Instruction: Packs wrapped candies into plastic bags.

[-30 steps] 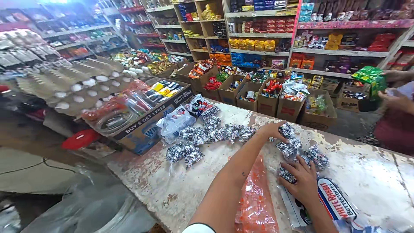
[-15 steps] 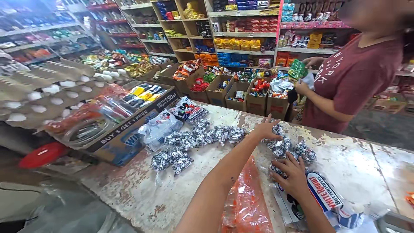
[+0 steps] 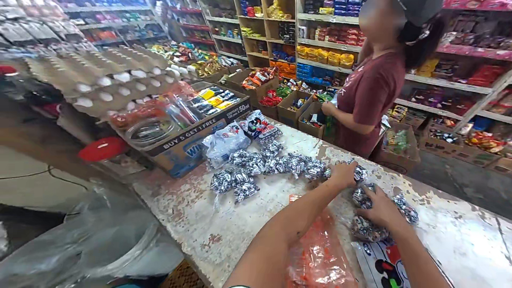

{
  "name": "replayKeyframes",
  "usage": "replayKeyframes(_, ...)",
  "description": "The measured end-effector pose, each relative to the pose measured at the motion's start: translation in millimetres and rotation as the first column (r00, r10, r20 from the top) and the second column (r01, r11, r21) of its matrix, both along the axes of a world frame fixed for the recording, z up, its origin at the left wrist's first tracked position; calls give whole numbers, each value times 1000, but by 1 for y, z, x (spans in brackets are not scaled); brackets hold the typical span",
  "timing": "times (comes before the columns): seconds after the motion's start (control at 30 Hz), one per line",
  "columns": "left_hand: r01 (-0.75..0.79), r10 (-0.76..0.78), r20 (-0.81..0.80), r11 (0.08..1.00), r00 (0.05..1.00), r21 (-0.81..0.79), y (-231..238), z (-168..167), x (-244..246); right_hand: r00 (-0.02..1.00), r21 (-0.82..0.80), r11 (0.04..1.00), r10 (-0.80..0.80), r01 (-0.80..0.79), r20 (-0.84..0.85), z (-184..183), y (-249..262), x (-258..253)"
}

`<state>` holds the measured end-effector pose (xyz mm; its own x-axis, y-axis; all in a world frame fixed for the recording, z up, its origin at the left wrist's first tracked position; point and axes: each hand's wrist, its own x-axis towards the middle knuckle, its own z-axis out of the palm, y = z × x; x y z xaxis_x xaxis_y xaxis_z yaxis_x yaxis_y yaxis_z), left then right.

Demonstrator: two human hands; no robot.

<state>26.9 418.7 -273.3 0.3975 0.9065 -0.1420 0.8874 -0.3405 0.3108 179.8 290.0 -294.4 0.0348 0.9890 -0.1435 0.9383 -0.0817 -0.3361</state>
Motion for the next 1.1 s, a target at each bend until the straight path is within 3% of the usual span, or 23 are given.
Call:
replayKeyframes(0.13,-56,56,120,998,991,-1,-7,19,-19,985,-24,987,-154,156,74,-15,27,-8)
replayKeyframes(0.23,-70,82,253,996,964,-55,-12,32,-44,989,23,989,-145,145,11,-20,33,3)
replayKeyframes(0.3,-68,75,434,997,898,-33,-21,32,-62,989,84,989,-117,125,-84,-21,34,12)
replayKeyframes(0.4,-74,71,771,997,633,-30,-40,41,-88,937,133,983,-72,125,-343,10,31,5)
replayKeyframes(0.5,-143,157,934,983,322,-116,-59,72,-118,842,210,974,46,81,-538,58,24,-38)
replayKeyframes(0.57,-222,246,956,952,159,-208,-70,94,-142,840,224,974,143,-26,-523,76,24,-82)
replayKeyframes(0.63,-312,273,958,921,88,-234,-75,108,-169,850,228,966,219,-121,-478,74,31,-128)
replayKeyframes(0.7,-448,259,954,878,152,-167,-83,114,-200,859,206,966,233,-153,-455,75,34,-175)
replayKeyframes(0.8,-660,245,882,746,402,93,-95,112,-255,861,274,947,278,-170,-426,89,32,-236)
replayKeyframes(0.9,-792,465,728,585,504,175,-114,111,-300,700,330,899,434,-289,-567,98,30,-284)
replayKeyframes(0.97,-814,566,630,546,532,197,-122,101,-321,631,310,869,493,-385,-599,100,35,-306)
replayKeyframes(1.03,-790,608,544,584,579,187,-128,82,-340,716,250,882,470,-399,-516,99,41,-311)
replayKeyframes(1.1,-735,572,512,648,641,197,-137,62,-350,853,128,912,409,-389,-325,93,49,-293)
